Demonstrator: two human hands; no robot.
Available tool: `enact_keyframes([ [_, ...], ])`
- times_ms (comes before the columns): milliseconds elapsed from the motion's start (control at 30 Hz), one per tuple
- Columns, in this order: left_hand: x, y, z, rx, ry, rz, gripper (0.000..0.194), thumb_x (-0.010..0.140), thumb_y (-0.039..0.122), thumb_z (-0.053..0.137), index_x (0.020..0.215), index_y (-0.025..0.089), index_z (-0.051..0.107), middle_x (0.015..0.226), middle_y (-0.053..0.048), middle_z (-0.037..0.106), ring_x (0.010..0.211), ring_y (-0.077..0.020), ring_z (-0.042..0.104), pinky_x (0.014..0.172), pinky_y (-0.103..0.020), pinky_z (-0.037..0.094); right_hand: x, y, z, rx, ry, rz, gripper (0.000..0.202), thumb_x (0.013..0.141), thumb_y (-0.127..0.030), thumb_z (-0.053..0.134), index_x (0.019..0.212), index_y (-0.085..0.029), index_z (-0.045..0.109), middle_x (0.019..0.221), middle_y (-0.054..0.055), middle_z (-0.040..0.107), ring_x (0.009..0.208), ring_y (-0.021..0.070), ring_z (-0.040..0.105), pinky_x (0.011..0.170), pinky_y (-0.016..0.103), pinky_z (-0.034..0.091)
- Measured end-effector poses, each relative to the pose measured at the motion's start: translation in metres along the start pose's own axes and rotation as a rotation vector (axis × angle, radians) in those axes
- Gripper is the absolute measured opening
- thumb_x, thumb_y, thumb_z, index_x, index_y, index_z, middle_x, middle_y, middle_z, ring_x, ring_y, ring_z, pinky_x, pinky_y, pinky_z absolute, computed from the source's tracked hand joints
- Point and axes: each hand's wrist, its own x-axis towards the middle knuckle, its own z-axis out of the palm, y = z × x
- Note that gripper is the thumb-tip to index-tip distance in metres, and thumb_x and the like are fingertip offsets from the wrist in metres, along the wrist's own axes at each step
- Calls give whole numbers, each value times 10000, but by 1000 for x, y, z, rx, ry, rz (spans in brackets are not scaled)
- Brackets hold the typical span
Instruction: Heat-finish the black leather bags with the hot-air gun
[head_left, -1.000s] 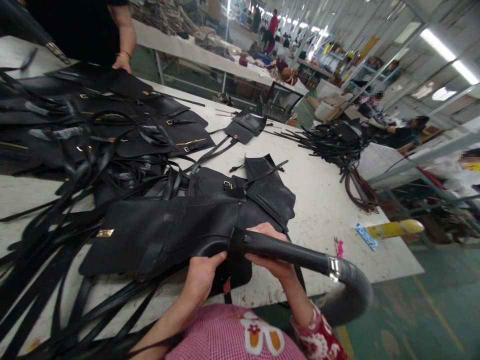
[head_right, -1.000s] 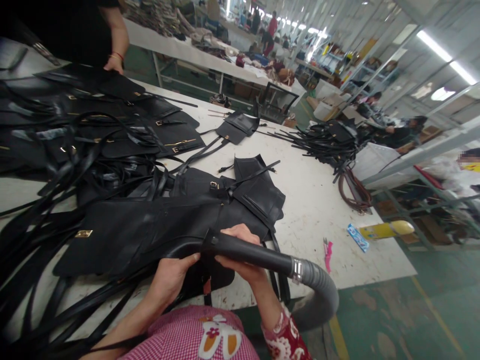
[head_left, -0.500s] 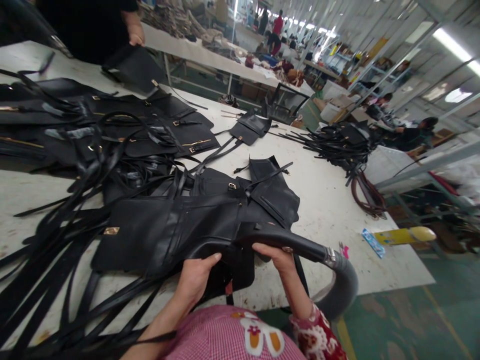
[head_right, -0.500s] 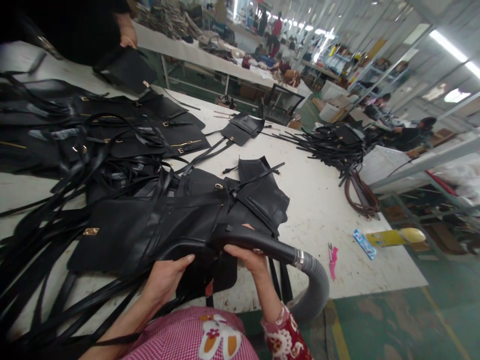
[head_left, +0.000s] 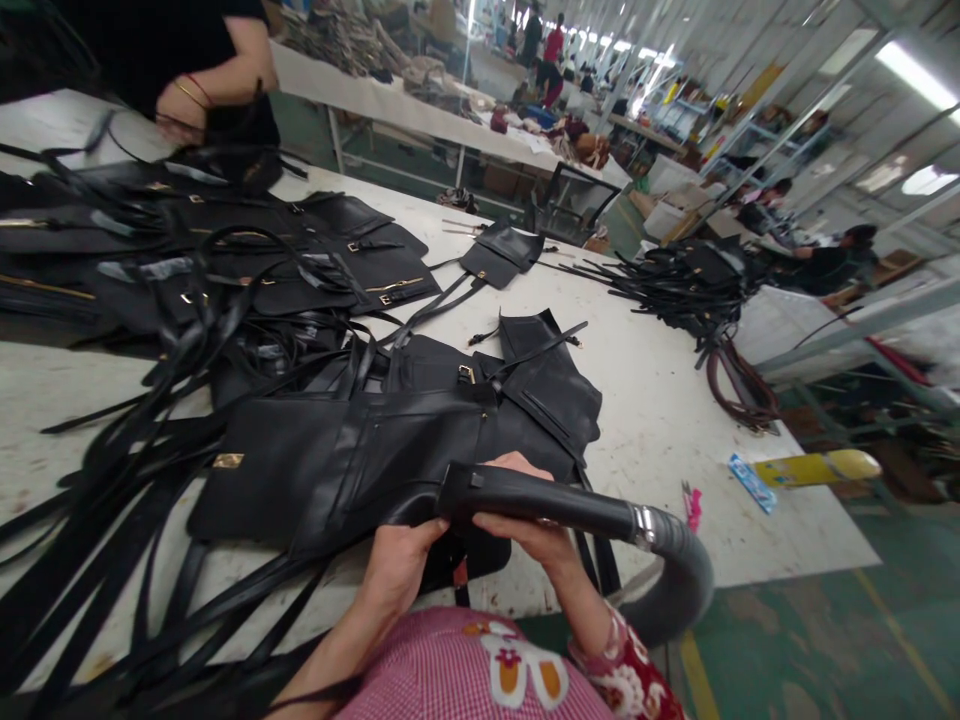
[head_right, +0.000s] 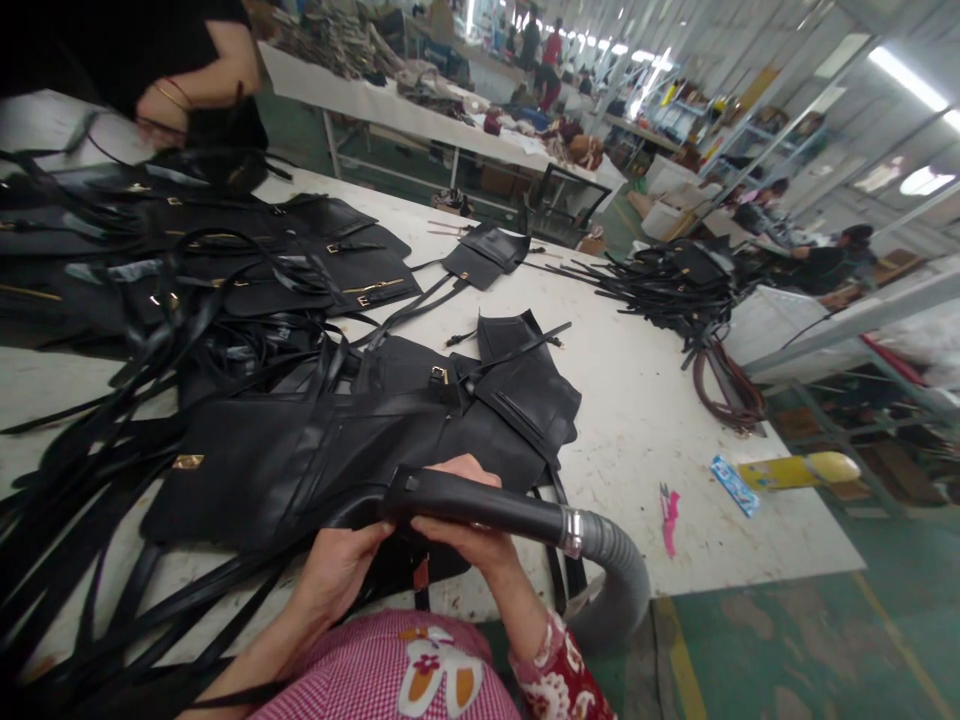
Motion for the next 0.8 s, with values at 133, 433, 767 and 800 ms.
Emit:
enact_keyframes([
  [133,-4,0,-2,-17,1,-44,212,446,83,802,625,117,693,701,-67,724,754,-252,681,768,-366,543,-2,-2,-1,60,-21,107,330,626,-371,791,898,-226,675,867,-2,661,815,195,635,779,366,539],
  [433,-1,7,10,-249,101,-281,197,609,-74,579,657,88,682,704,-95,716,729,-205,682,761,-356,571,-7,41,30,276,505,321,348,598,-388,812,870,-207,693,830,18,712,807,229,673,876,468,548],
  [767,3,-6,33,-243,235,-298,168,733,-60,561,708,82,647,698,-84,709,629,-180,665,604,-343,588,-25,28,10,184,413,328,378,639,-356,784,982,-228,691,829,-3,726,799,205,675,823,343,572],
  [800,4,-8,35,-217,255,-279,183,718,-81,555,671,71,645,662,-83,700,603,-171,657,591,-323,585,-25,26,10,180,411,333,374,640,-363,782,978,-230,692,836,-1,725,795,207,675,815,345,574],
])
